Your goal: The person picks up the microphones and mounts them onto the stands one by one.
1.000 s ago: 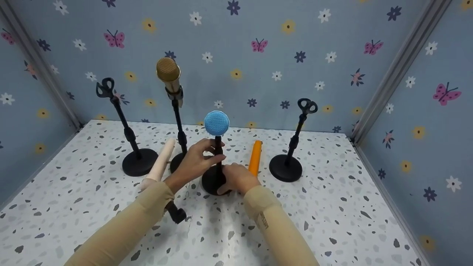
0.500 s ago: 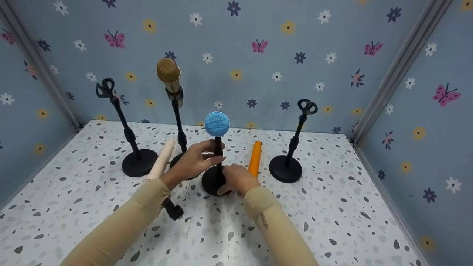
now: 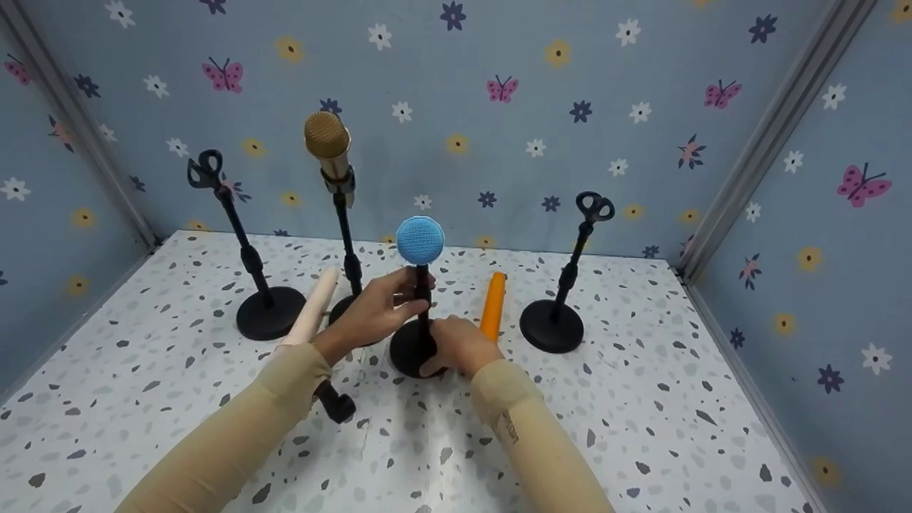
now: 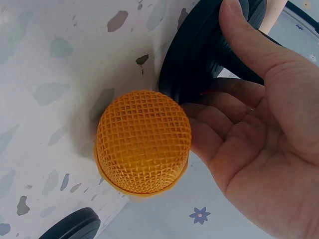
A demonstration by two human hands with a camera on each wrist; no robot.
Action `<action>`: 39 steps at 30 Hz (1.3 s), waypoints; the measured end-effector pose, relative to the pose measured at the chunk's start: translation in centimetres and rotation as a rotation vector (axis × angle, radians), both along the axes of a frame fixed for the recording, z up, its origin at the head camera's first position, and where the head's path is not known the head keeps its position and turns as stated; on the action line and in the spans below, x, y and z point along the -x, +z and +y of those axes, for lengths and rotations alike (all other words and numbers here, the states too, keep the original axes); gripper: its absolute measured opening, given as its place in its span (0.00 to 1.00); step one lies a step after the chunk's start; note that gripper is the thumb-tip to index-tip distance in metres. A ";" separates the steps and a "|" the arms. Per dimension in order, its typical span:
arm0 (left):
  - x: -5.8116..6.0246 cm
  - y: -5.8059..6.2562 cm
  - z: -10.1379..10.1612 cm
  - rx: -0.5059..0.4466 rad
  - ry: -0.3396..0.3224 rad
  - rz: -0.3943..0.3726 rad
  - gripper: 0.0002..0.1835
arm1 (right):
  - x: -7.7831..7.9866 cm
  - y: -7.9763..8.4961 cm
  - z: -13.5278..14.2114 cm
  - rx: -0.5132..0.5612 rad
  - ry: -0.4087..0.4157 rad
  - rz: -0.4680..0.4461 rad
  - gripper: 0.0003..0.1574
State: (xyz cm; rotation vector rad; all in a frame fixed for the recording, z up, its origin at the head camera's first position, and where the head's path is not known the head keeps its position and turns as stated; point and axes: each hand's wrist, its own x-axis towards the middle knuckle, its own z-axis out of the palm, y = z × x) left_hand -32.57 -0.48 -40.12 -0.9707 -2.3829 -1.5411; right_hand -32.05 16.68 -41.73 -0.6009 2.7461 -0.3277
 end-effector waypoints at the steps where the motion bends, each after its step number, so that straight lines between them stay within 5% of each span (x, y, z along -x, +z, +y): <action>1: 0.0 0.0 0.0 0.001 0.000 0.008 0.15 | 0.0 0.0 0.0 0.001 0.003 0.001 0.31; 9: 0.3 -0.2 0.3 -0.025 0.096 0.073 0.13 | 0.0 0.1 0.0 -0.003 0.023 0.010 0.28; 14: 0.6 0.2 0.2 0.010 0.067 0.088 0.12 | 0.0 0.1 0.0 0.000 0.011 0.008 0.29; 20: 1.0 0.4 -0.4 0.001 0.026 0.017 0.11 | 0.1 -0.1 0.0 0.010 0.030 0.012 0.26; 30: 0.8 0.2 0.1 0.101 0.150 0.095 0.10 | 0.1 0.1 0.1 0.008 0.027 0.018 0.26; 39: 1.3 0.6 -0.4 0.194 0.070 0.129 0.08 | 0.0 0.1 -0.1 -0.015 0.042 0.018 0.25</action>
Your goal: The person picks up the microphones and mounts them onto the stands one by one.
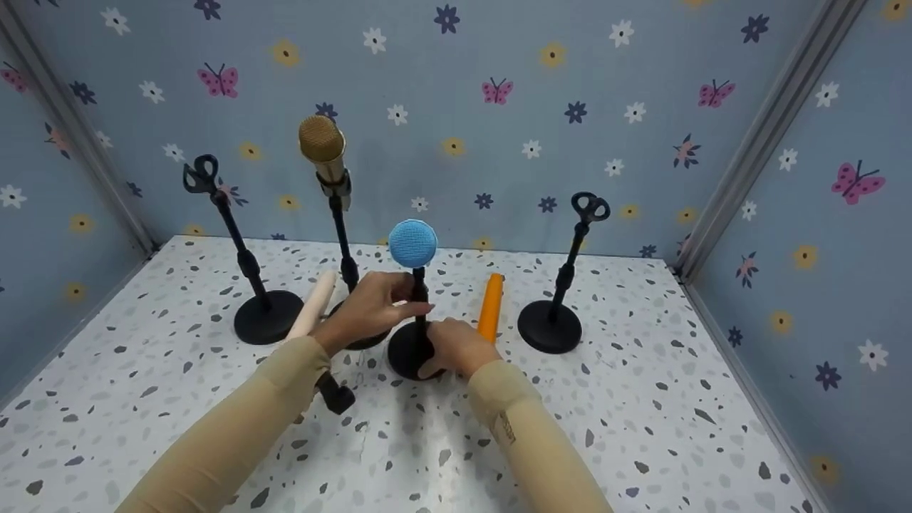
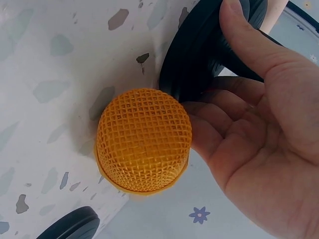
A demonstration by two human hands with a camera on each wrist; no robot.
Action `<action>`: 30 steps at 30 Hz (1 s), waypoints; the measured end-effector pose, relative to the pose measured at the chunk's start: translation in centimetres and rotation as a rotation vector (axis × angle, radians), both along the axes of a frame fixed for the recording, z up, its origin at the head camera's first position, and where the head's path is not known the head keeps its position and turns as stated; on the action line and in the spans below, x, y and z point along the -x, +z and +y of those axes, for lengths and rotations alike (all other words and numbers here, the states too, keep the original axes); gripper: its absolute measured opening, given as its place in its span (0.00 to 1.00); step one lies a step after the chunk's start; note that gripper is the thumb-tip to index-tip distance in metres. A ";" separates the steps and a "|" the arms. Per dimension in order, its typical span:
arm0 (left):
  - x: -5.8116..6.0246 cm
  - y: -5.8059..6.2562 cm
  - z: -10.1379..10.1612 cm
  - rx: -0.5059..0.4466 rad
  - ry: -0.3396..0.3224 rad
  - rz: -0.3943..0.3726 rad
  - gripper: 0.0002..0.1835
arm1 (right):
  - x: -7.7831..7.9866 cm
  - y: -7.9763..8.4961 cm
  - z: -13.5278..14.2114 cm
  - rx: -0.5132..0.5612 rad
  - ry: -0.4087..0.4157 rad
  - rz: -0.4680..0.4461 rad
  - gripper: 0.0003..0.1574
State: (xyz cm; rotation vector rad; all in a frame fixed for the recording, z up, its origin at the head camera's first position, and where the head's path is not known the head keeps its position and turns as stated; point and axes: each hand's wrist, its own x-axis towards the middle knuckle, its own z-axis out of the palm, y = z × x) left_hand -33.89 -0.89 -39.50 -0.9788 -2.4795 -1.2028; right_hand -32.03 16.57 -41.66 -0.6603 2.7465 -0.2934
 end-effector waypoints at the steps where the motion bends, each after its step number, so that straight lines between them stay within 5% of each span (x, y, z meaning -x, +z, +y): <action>1: 0.1 0.0 -0.1 0.012 -0.012 0.001 0.08 | 0.0 0.0 0.0 -0.007 -0.001 -0.005 0.25; 6: 0.1 0.5 -0.3 0.051 -0.027 -0.024 0.09 | 0.0 0.1 -0.1 -0.021 -0.013 -0.019 0.26; 15: -0.7 1.4 0.6 0.121 0.109 0.007 0.14 | 0.0 0.2 0.1 0.017 0.001 -0.011 0.25; 21: -0.3 0.9 0.5 0.146 0.064 0.072 0.14 | -0.1 0.1 0.2 0.006 -0.006 -0.018 0.27; 30: 0.9 0.8 -0.2 0.132 -0.043 0.029 0.14 | 0.1 0.0 0.2 -0.006 0.011 0.001 0.27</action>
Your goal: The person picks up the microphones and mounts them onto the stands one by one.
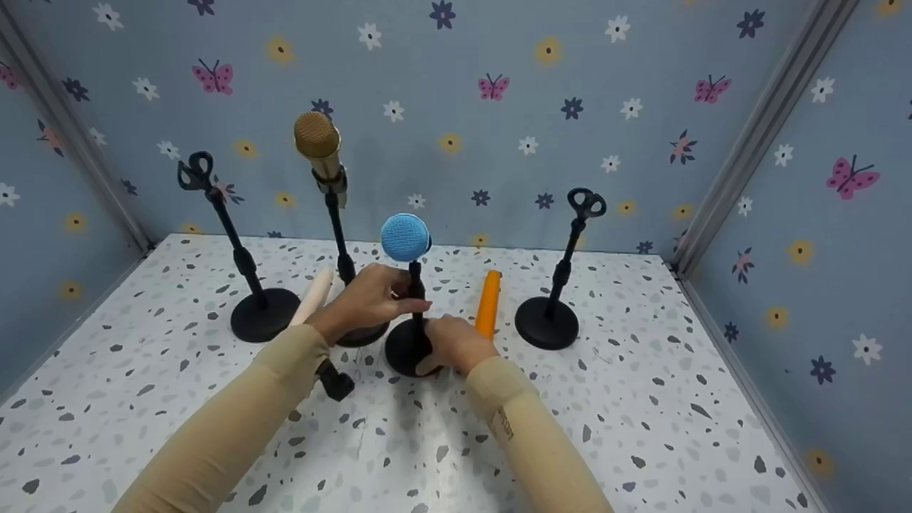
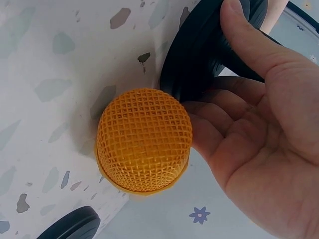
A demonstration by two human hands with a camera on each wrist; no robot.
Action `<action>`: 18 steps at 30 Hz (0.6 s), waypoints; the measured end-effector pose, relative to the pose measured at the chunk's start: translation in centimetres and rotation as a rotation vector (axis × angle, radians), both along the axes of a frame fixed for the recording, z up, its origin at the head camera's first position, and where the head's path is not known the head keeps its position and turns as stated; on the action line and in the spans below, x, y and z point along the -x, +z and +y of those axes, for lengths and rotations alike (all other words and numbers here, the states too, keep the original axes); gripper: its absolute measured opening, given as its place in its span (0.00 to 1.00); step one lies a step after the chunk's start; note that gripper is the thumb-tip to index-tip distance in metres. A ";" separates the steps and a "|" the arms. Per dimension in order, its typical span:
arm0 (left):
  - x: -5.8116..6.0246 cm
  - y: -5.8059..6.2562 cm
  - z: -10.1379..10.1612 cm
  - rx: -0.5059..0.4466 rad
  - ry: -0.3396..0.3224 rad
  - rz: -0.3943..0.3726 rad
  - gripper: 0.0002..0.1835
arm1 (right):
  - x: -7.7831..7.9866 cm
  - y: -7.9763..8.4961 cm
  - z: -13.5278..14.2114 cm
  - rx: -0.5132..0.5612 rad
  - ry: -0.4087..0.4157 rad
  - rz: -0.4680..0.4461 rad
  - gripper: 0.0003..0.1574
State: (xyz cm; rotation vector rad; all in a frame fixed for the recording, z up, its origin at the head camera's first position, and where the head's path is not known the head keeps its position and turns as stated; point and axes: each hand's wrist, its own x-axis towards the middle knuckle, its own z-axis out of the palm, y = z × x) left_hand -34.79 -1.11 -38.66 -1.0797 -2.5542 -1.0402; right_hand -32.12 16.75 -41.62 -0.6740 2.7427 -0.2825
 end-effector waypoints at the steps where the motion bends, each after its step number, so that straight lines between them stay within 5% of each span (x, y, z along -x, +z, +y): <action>1: 0.1 0.0 0.0 0.000 -0.005 -0.008 0.14 | 0.0 0.0 0.0 -0.002 0.000 0.000 0.27; 13: -0.2 -0.6 -0.4 -0.012 -0.026 -0.059 0.12 | -0.1 -0.1 0.0 0.004 -0.013 -0.014 0.32; 18: -0.8 -0.9 -0.4 0.065 0.008 -0.060 0.16 | -0.2 0.0 0.0 -0.010 -0.026 -0.018 0.37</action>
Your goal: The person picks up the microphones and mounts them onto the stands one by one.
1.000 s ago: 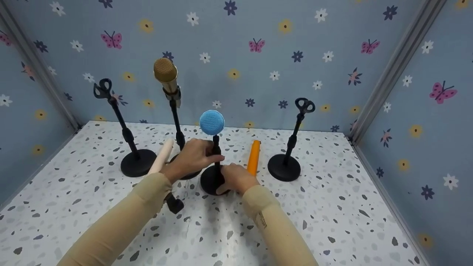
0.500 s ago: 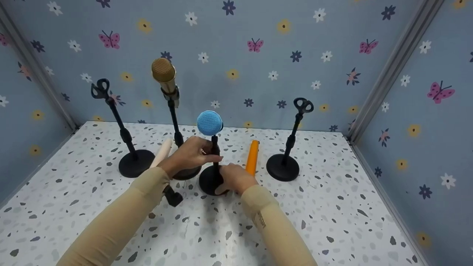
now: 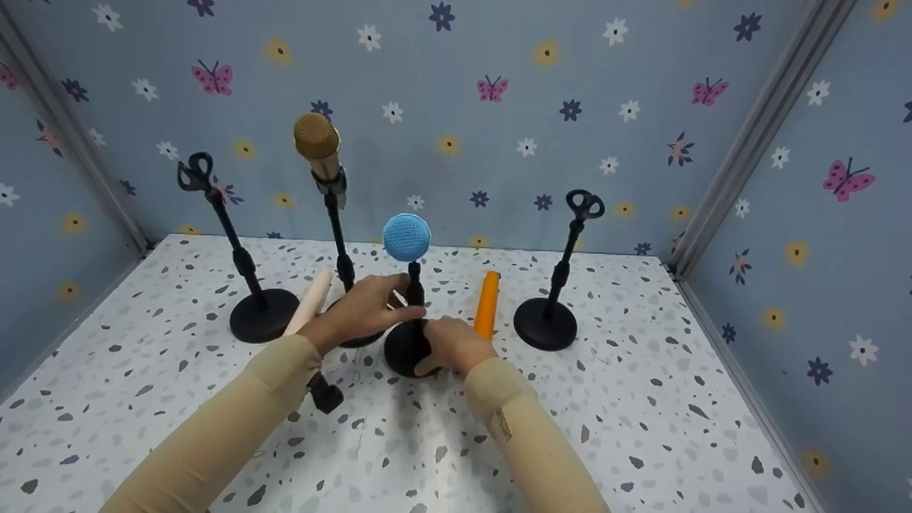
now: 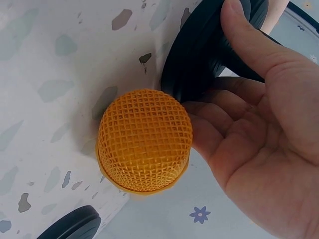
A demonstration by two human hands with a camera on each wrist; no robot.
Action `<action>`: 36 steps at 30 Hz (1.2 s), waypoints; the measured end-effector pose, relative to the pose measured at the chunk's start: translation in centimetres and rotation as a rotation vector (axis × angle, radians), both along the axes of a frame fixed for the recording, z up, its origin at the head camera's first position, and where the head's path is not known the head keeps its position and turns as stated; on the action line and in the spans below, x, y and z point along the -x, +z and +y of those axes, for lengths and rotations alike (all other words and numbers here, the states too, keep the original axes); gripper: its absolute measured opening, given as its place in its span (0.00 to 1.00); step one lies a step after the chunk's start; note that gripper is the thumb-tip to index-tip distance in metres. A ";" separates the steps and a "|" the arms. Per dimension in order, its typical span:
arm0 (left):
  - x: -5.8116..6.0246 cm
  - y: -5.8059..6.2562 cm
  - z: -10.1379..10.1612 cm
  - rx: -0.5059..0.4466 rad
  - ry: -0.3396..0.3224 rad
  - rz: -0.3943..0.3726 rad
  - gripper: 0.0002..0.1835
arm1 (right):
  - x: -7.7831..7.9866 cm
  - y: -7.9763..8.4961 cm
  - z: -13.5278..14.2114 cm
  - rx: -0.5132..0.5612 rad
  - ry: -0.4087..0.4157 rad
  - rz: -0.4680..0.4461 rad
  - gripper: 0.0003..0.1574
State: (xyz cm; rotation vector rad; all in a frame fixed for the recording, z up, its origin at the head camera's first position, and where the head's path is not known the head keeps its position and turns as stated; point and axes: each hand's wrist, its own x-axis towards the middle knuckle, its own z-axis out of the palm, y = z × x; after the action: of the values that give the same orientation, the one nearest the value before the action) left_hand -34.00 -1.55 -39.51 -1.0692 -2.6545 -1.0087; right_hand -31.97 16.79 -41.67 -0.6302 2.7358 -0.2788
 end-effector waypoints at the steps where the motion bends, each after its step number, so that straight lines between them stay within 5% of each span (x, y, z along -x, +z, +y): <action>1: -0.2 0.0 0.0 0.017 0.009 -0.004 0.18 | 0.0 0.0 0.0 0.001 -0.003 -0.003 0.38; 7: -1.6 0.1 -0.5 0.162 0.088 -0.093 0.19 | 0.0 0.1 0.0 0.019 -0.003 0.000 0.34; 13: -2.6 -1.3 -0.6 0.274 0.128 -0.213 0.15 | -0.1 0.2 0.0 -0.002 0.012 0.018 0.30; 22: -3.7 -3.2 0.5 0.428 0.190 -0.067 0.15 | -0.5 0.2 -0.2 -0.009 -0.008 0.031 0.32; 36: -4.6 -4.2 0.0 0.357 0.191 -0.005 0.12 | -0.4 0.2 -0.3 -0.007 0.016 0.026 0.30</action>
State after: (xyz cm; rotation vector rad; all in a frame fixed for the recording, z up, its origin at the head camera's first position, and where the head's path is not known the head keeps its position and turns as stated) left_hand -29.39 -1.57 -43.75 -0.8400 -2.9424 -0.5153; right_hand -31.57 16.50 -41.47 -0.6575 2.7538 -0.2589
